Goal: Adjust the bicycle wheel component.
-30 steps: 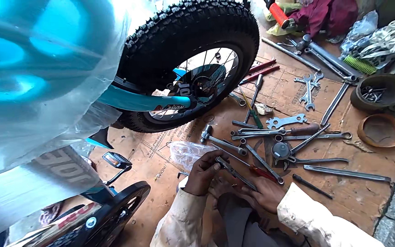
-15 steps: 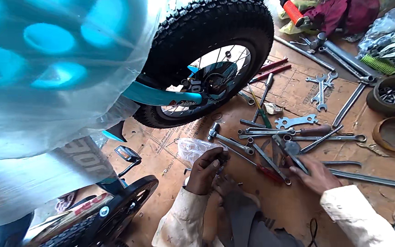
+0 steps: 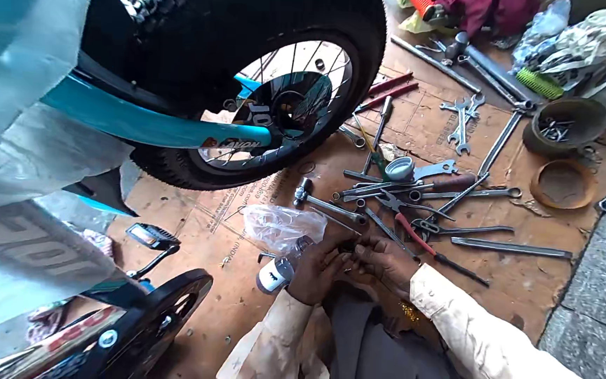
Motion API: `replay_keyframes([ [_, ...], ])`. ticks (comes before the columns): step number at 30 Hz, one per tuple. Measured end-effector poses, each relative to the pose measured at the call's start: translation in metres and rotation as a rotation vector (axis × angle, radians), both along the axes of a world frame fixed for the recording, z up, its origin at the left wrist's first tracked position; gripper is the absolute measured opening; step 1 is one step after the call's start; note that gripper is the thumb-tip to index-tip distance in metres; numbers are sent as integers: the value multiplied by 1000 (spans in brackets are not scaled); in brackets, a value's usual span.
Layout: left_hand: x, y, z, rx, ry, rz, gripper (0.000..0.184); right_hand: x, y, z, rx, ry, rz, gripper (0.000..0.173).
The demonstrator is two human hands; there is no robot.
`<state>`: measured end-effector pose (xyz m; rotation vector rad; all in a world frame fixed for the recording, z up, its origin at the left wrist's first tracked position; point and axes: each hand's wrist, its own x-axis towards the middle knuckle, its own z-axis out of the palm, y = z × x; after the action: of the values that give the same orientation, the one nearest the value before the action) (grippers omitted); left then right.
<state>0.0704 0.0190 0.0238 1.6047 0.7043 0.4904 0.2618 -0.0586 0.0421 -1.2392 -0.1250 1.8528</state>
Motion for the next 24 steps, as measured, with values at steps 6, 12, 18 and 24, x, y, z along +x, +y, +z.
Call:
replay_keyframes([
  [6,3,-8,-8,142,28,9,38,3,4,-4,-81,38,44,21],
  [12,3,-13,-10,22,-57,23,36,-1,-6,-13,-49,86,-53,22],
  [18,2,-13,-9,40,-67,28,36,1,-6,-8,-2,113,-60,19],
  [24,-3,0,-2,93,-23,51,37,20,-10,-14,51,-21,94,20],
])
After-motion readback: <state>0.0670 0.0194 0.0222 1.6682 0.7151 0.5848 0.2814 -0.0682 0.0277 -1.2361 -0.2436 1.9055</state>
